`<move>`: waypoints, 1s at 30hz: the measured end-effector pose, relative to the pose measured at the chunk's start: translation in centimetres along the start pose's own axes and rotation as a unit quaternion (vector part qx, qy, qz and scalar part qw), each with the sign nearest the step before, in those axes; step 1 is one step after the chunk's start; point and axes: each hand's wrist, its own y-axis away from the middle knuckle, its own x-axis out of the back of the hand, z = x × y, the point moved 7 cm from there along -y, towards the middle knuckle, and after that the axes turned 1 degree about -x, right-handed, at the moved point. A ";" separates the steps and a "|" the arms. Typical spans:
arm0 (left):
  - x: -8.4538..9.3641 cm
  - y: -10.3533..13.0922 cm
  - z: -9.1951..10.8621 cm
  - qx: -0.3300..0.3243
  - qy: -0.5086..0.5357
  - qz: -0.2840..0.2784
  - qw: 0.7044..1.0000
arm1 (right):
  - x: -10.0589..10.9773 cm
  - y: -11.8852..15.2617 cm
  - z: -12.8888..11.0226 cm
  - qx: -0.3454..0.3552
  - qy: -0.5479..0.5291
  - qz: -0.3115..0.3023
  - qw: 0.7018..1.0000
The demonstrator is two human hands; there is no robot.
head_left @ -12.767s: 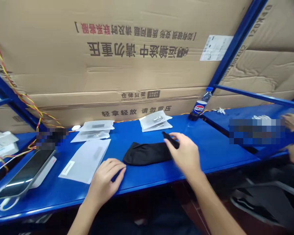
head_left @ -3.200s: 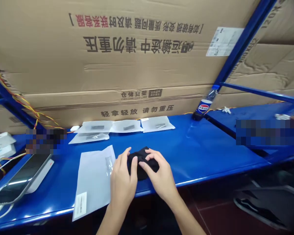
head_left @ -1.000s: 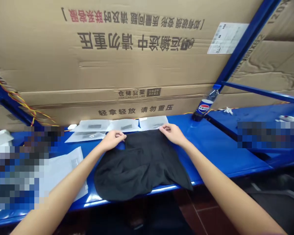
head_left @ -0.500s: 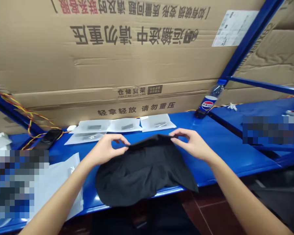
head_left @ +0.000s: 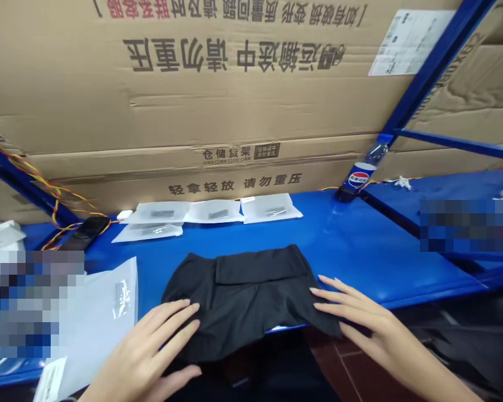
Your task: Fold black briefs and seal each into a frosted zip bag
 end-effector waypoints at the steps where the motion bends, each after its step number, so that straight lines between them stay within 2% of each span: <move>1: 0.2 0.6 0.3 -0.003 -0.004 0.004 1.000 | 0.2 0.2 0.2 -0.004 -0.013 0.011 1.000; 4: 1.0 1.4 0.8 0.004 0.033 0.029 0.999 | 0.9 -0.3 0.5 -0.048 -0.059 0.048 0.996; 6: 1.7 1.2 -0.1 0.065 0.080 0.070 0.992 | 1.6 -1.4 0.6 -0.089 -0.087 0.090 0.988; 8: 1.7 0.7 -2.6 0.188 0.119 0.105 0.969 | 2.1 -3.0 0.8 -0.119 -0.106 0.141 0.977; 11: 0.1 0.1 -7.1 0.371 0.163 0.116 0.907 | 1.8 -5.8 1.2 -0.130 -0.133 0.189 0.964; 12: -0.8 -0.3 -8.3 0.404 0.170 0.105 0.893 | 1.5 -6.6 1.4 -0.135 -0.127 0.193 0.964; 13: -1.7 -0.8 -9.1 0.415 0.161 0.082 0.892 | 1.1 -7.4 1.5 -0.142 -0.108 0.194 0.965; 15: -3.0 -1.9 -9.8 0.389 0.101 0.040 0.915 | 0.4 -8.4 1.6 -0.158 -0.036 0.200 0.966; 17: -3.4 -2.7 -8.9 0.333 0.021 0.041 0.942 | -0.3 -8.7 1.3 -0.163 0.041 0.214 0.962; 19: -3.3 -3.2 -7.0 0.275 -0.016 0.067 0.959 | -0.9 -8.8 0.8 -0.153 0.092 0.230 0.957; 22: -3.5 -3.6 -3.5 0.199 0.014 0.087 0.976 | -1.1 -8.8 1.2 -0.163 0.098 0.222 0.956; 24: -3.8 -3.7 -1.8 0.169 0.042 0.092 0.980 | -0.2 -8.9 2.3 -0.186 0.076 0.215 0.956; 26: -4.4 -3.8 -1.0 0.163 0.066 0.093 0.980 | 1.6 -9.0 3.2 -0.209 0.060 0.219 0.951; 28: -5.0 -4.0 -0.5 0.162 0.090 0.091 0.978 | 3.9 -8.9 3.2 -0.228 0.074 0.257 0.936; 30: -5.5 -4.2 -0.1 0.160 0.116 0.093 0.976 | 5.5 -8.5 1.5 -0.239 0.117 0.320 0.909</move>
